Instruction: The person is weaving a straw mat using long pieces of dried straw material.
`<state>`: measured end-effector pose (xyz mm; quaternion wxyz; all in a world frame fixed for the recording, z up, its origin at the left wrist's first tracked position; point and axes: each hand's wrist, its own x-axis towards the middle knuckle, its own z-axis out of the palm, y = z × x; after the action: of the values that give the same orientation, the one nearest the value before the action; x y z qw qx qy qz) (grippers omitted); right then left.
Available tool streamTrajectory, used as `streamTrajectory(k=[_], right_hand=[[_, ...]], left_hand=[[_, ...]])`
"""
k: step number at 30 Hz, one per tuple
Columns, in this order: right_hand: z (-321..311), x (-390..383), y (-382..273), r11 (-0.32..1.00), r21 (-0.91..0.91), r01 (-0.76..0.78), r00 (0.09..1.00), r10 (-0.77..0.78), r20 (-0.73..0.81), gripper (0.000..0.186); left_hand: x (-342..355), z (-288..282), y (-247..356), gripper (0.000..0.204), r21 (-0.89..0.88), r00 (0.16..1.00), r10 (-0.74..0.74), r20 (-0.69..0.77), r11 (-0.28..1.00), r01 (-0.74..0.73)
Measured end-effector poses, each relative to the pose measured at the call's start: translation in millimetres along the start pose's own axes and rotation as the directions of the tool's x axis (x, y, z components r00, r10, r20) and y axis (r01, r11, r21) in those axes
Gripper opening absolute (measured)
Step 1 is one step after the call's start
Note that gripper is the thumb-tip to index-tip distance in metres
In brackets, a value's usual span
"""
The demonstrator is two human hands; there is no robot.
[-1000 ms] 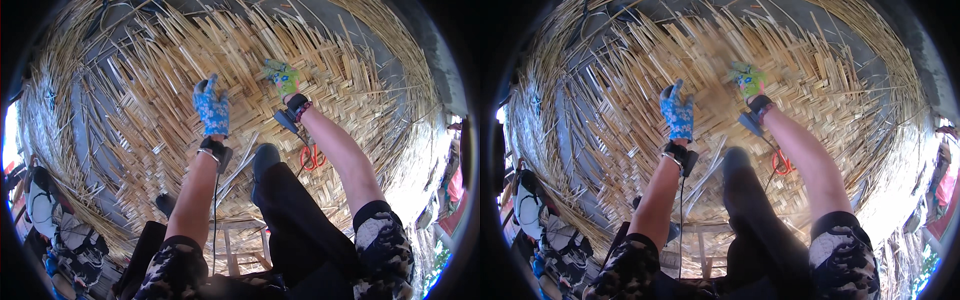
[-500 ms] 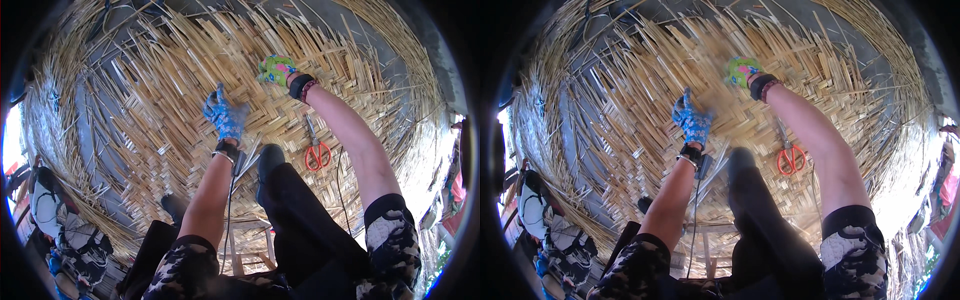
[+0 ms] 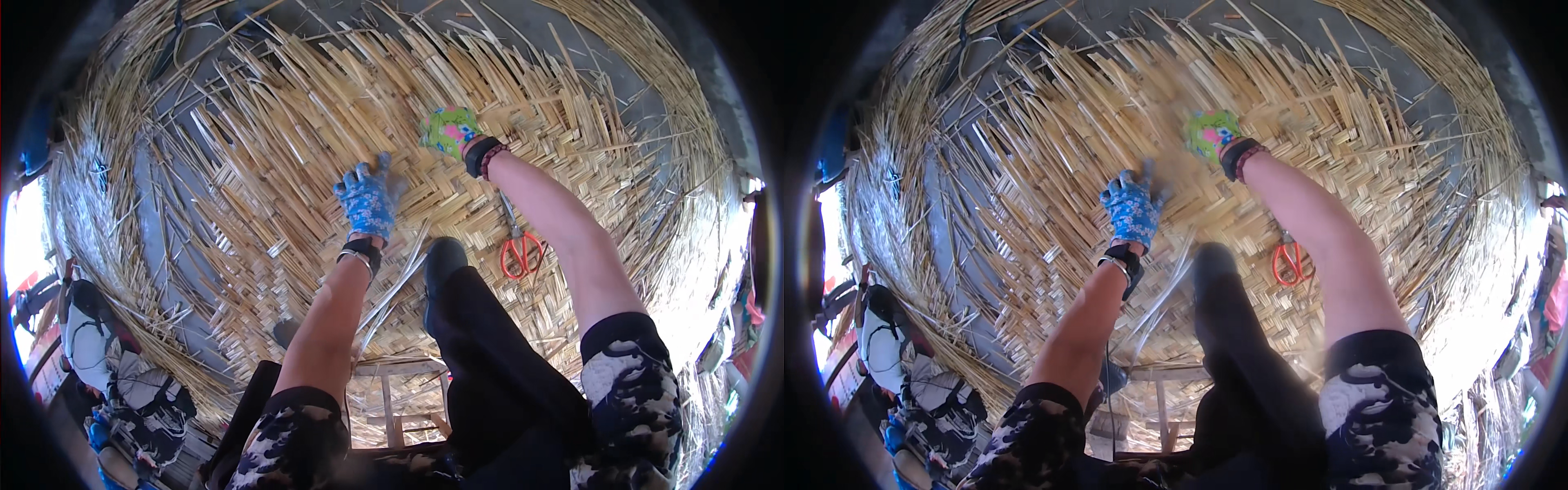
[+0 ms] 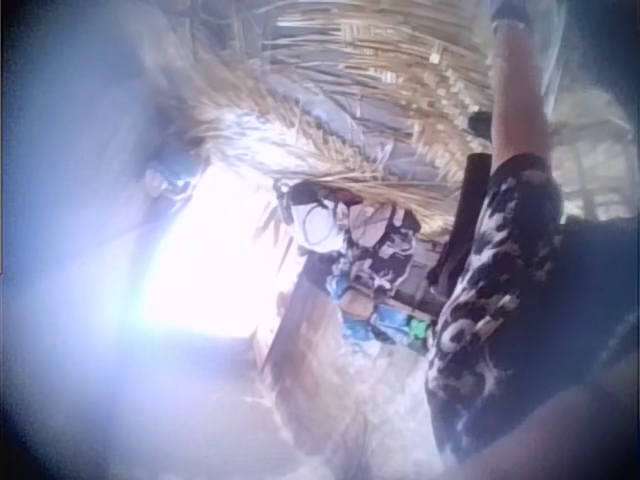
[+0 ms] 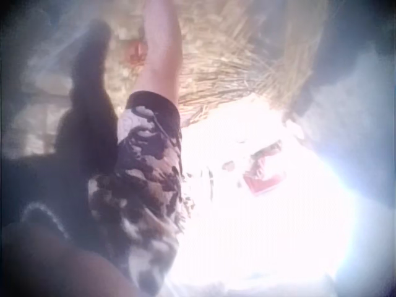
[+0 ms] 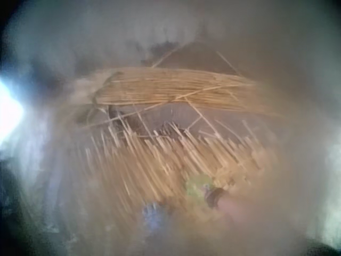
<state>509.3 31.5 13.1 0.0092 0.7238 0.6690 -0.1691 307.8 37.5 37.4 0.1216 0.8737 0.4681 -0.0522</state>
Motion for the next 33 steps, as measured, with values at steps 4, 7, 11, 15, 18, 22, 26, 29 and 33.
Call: streamTrajectory(k=[4,7,11,15,18,22,26,29,33], right_hand=[[-26.5,-4.8,19.7,0.991,0.014,-0.135,0.989,0.134,0.064,0.025],[-25.5,-21.3,54.2,0.979,0.019,-0.204,0.979,0.204,-0.011,0.024],[14.8,-28.5,114.5,0.989,-0.075,-0.130,0.990,0.125,-0.066,0.030],[57.5,-15.0,129.0,0.656,0.754,0.024,0.955,0.209,-0.212,0.031],[54.8,-4.5,118.1,0.863,0.483,-0.151,0.914,0.307,-0.263,0.027],[29.7,8.0,103.6,0.769,0.611,-0.191,0.910,0.372,-0.184,0.031],[13.8,15.9,99.2,0.400,0.887,-0.229,0.936,0.340,0.089,0.044],[8.1,17.9,90.2,0.635,0.760,-0.141,0.944,0.318,-0.090,0.044],[-2.2,13.2,80.7,0.717,0.632,-0.295,0.913,0.406,-0.033,0.037]], left_hand=[[25.9,-9.0,18.9,0.042,-0.020,0.995,0.052,0.085,0.999,-0.050],[60.4,4.4,52.6,0.035,-0.328,0.987,0.152,-0.059,0.931,-0.163],[92.4,24.7,82.6,0.022,-0.384,0.994,0.103,0.044,0.920,-0.079],[95.5,27.6,83.2,0.022,-0.322,0.988,-0.022,0.155,0.944,0.072],[90.3,21.9,78.3,0.021,-0.533,0.988,-0.149,0.051,0.832,0.153],[88.3,15.7,74.7,0.021,-0.700,0.970,-0.223,0.098,0.677,0.227],[90.5,17.2,73.8,0.021,-0.693,0.971,-0.231,0.056,0.691,0.204],[90.3,20.6,73.6,0.022,-0.665,0.979,-0.204,0.019,0.728,0.165],[89.0,22.6,73.1,0.021,-0.710,0.975,-0.221,0.031,0.681,0.177]])
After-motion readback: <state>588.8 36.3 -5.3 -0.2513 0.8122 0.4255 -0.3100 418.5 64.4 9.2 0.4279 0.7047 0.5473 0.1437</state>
